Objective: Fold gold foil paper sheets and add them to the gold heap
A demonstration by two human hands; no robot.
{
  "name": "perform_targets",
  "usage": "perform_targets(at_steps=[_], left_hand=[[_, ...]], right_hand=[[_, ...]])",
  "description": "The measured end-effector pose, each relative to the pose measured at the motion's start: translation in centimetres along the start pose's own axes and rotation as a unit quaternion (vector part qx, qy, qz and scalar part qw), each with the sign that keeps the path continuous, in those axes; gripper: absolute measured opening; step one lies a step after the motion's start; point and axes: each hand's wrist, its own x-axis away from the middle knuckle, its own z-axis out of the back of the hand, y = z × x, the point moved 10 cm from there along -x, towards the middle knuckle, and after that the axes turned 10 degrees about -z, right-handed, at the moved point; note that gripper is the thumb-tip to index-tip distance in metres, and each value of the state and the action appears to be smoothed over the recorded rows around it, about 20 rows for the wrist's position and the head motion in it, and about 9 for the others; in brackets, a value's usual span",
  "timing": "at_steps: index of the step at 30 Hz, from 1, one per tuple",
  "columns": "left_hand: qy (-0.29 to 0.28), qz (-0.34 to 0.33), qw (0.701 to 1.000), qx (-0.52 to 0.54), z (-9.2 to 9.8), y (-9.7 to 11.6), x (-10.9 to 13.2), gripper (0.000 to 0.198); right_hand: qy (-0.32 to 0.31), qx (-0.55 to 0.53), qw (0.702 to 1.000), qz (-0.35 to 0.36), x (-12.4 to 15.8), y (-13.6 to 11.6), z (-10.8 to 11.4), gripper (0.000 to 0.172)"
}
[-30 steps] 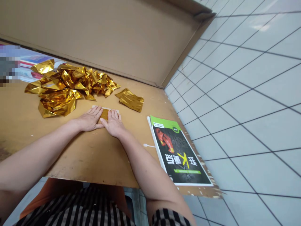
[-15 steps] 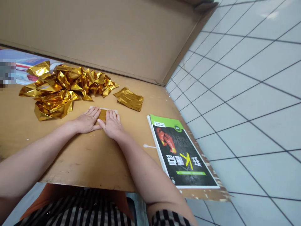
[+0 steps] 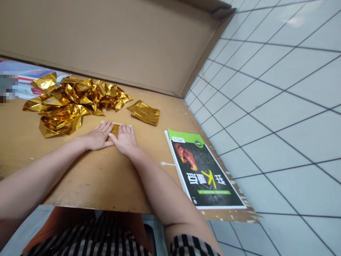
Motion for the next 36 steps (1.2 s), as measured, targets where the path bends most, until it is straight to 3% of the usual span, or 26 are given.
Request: perform_targets(at_steps=[11, 16, 19, 27, 32, 36], left_hand=[[-0.03, 0.009, 0.999, -0.033, 1.4, 1.1, 0.6, 0.093], [0.042, 0.009, 0.998, -0.041, 2.2, 1.3, -0.3, 0.094], [0.071, -0.025, 0.997, -0.026, 1.7, 1.6, -0.6, 0.091], [0.047, -0.032, 0.998, 0.008, 1.0, 1.6, -0.6, 0.091], [0.058, -0.042, 0.997, 0.006, 1.1, 1.6, -0.7, 0.094], [0.067, -0.056, 0.996, 0.006, 1.0, 1.6, -0.7, 0.094]], right_hand=[[0.066, 0.05, 0.997, -0.003, -1.4, -0.8, 2.2, 0.039], [0.059, 0.011, 0.998, -0.023, -1.8, 0.3, 1.9, 0.03], [0.063, 0.0, 0.998, -0.023, -2.0, 0.7, 1.9, 0.029], [0.063, -0.004, 0.998, -0.012, -2.0, 0.6, 1.6, 0.032], [0.083, -0.009, 0.994, 0.066, -1.7, -0.5, 1.7, 0.04], [0.039, -0.052, 0.993, 0.095, -2.1, -0.6, 0.4, 0.049]])
